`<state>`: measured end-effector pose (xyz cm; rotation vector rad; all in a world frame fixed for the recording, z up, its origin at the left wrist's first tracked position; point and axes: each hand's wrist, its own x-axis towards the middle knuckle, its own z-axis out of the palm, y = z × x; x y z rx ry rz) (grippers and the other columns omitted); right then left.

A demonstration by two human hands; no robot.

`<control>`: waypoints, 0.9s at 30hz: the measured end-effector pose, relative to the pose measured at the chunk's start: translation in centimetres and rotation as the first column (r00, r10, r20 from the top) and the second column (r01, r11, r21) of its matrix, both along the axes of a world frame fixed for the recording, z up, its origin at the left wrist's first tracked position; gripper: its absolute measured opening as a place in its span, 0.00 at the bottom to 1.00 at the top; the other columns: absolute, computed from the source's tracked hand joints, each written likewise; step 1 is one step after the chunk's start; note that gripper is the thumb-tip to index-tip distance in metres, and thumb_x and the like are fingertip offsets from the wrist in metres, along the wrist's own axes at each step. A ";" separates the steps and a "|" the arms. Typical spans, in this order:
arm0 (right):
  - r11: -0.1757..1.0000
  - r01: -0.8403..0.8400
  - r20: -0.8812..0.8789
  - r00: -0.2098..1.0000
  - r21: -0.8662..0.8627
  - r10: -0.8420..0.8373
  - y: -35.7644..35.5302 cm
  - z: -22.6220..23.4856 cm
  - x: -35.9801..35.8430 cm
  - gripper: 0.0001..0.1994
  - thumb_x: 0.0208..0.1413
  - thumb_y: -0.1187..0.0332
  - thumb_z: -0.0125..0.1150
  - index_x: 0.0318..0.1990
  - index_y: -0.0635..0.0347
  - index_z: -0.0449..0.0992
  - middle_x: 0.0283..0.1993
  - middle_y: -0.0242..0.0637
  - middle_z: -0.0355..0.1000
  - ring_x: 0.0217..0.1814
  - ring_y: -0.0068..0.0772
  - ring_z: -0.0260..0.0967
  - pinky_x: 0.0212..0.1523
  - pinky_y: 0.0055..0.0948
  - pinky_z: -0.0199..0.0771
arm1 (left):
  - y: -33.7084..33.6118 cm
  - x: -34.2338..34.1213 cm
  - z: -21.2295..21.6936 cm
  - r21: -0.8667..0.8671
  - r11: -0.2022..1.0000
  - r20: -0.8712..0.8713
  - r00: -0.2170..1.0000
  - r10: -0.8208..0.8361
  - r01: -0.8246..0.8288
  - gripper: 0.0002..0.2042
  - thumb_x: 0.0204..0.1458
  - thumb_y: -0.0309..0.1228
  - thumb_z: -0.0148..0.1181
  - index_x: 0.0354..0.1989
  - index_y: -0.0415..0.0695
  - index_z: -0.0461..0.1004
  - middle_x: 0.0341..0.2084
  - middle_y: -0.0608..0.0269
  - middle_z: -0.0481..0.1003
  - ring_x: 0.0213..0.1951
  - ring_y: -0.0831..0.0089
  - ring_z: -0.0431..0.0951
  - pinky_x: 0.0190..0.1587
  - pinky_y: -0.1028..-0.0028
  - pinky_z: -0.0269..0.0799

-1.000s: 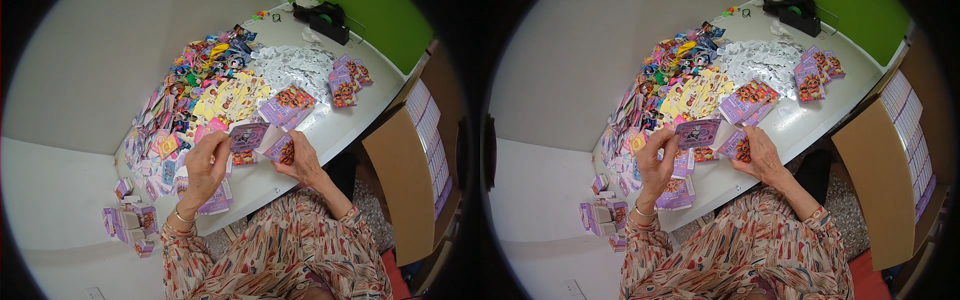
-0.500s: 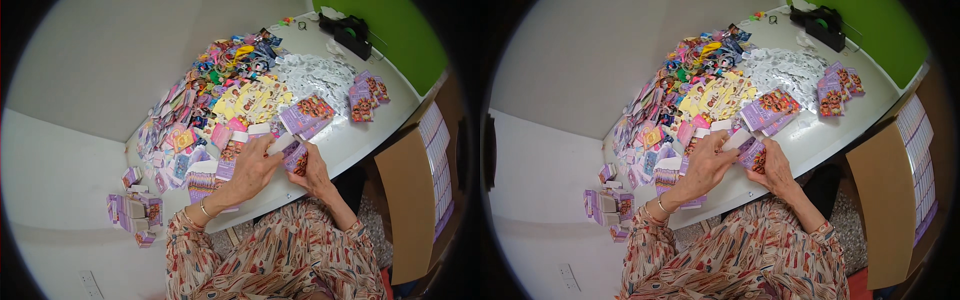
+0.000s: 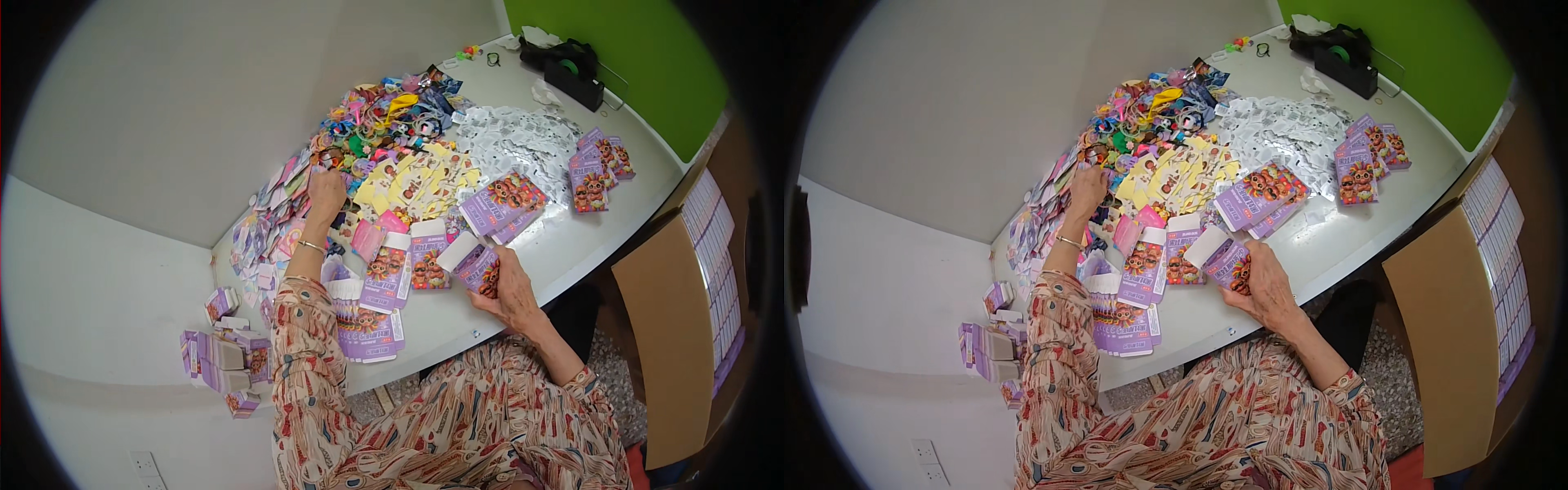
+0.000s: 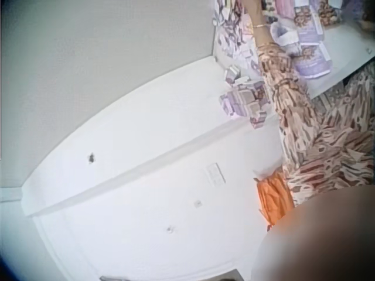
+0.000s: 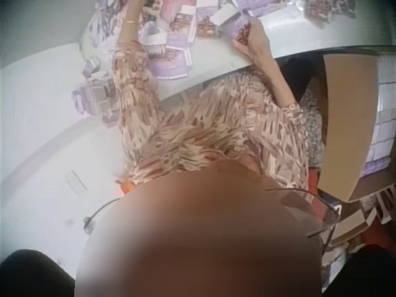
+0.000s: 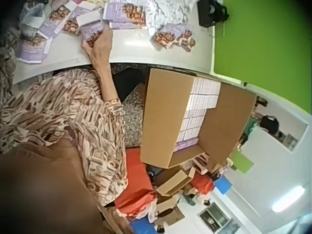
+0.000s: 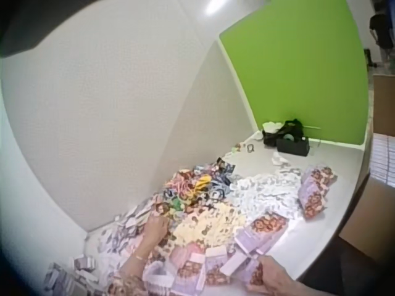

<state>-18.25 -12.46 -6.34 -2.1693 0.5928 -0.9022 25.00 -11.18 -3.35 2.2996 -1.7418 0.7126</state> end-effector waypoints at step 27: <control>0.998 0.045 -0.053 0.998 0.041 -0.043 0.4 0.3 0.3 0.38 0.40 0.66 0.71 0.58 0.68 0.55 0.46 0.52 0.62 0.48 0.55 0.63 0.50 0.42 0.67 | 5.2 -24.8 5.4 -0.319 0.782 -0.509 0.599 -0.618 0.535 0.10 0.50 0.21 0.59 0.41 0.38 0.76 0.33 0.55 0.77 0.36 0.61 0.77 0.40 0.69 0.72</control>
